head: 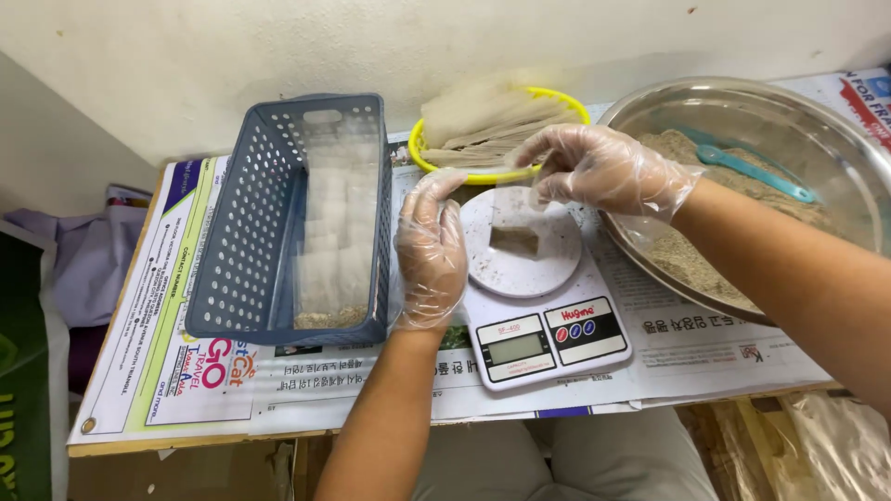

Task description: Packaging powder into small plastic bags using a scoop and a digital scale

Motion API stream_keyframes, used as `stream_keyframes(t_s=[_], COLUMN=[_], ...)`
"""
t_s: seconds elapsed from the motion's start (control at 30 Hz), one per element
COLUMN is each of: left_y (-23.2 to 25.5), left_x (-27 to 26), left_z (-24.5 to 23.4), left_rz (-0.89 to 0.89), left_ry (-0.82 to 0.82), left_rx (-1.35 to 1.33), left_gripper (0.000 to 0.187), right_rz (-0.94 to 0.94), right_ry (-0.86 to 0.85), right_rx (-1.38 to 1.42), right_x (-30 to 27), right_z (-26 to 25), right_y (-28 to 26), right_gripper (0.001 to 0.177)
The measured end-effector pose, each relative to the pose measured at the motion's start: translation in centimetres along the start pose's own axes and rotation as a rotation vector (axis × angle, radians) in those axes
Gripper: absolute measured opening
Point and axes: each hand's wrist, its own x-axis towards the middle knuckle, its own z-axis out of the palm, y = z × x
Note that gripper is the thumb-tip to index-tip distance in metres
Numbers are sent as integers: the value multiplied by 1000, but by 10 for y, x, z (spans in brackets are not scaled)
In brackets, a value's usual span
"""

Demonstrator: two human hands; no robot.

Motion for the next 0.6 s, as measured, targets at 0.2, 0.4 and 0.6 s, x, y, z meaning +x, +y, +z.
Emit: stream_keyframes(t_s=[0.2, 0.4, 0.6], left_y=[6, 2, 19], left_x=[-8, -11, -6], left_z=[2, 1, -3], left_rz=[32, 63, 32], left_ry=[-82, -193, -278], left_rx=[110, 280, 268], left_gripper=[25, 26, 20], right_rz=[6, -416, -645], right_ry=[3, 133, 254], right_rx=[-635, -1007, -916], right_x=[5, 22, 25], right_z=[-1, -8, -13], right_y=[21, 85, 105], right_gripper=[47, 54, 40])
